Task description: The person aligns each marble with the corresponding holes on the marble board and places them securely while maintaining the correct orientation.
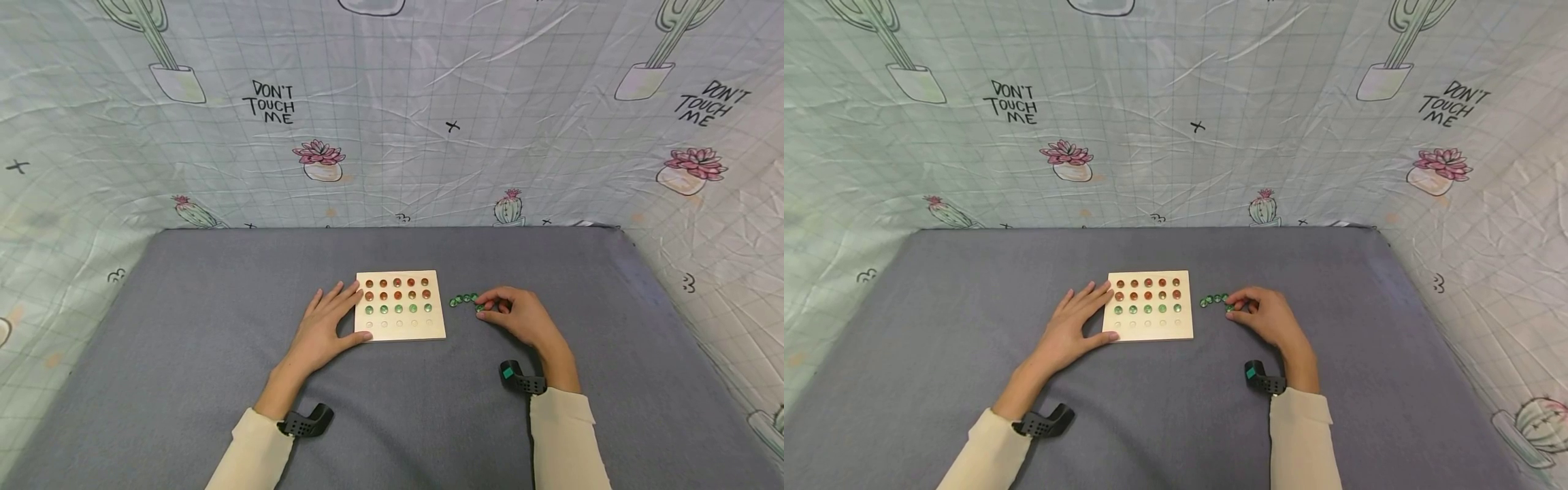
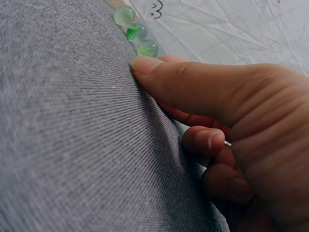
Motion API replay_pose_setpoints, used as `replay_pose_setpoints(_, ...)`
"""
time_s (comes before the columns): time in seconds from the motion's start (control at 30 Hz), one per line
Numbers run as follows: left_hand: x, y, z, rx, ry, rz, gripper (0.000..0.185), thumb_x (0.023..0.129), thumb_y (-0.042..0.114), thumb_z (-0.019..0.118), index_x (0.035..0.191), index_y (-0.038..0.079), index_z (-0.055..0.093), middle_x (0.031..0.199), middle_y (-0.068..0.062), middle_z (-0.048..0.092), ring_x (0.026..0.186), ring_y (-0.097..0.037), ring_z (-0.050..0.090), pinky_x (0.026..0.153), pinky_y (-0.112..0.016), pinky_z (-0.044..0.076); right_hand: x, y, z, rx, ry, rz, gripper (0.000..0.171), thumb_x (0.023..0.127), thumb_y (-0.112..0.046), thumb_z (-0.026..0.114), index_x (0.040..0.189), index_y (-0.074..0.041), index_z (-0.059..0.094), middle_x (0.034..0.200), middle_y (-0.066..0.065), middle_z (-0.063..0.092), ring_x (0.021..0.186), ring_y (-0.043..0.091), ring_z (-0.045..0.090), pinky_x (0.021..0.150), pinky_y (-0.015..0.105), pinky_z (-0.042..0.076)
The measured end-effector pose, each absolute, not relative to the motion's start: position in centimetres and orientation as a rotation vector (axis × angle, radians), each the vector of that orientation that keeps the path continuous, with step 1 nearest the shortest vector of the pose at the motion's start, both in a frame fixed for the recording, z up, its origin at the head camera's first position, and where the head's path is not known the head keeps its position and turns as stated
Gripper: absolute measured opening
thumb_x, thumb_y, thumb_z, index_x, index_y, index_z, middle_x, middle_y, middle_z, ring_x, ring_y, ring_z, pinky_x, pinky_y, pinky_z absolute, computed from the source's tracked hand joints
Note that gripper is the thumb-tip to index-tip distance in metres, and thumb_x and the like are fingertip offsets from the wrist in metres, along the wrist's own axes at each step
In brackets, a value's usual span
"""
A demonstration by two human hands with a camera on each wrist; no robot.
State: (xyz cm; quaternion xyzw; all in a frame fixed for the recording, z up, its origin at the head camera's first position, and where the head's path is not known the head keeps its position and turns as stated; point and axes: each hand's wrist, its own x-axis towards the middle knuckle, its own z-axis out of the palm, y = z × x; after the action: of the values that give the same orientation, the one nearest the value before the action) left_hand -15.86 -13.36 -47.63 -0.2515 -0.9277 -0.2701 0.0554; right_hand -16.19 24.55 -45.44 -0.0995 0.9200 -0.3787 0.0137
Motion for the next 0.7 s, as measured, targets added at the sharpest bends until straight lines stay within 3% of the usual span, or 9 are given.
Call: replay_pose_setpoints(0.7, -15.8, -13.3, -47.6, -0.763, -2.818, -0.821, 0.081, 0.081, 0.050, 0.071, 0.147, 0.013, 0.042, 0.152, -0.002, 0.034, 0.141, -0.028, 0.024, 0.116, -0.050, 0.006, -16.3, 23.5, -44.6, -0.352, 2.941, -1.189, 0.017, 0.081, -0.021, 0.079, 0.096, -0.015, 0.073, 0.076, -0.004, 0.061, 0.058, 0.015, 0.044, 0.053, 0.027, 0.035)
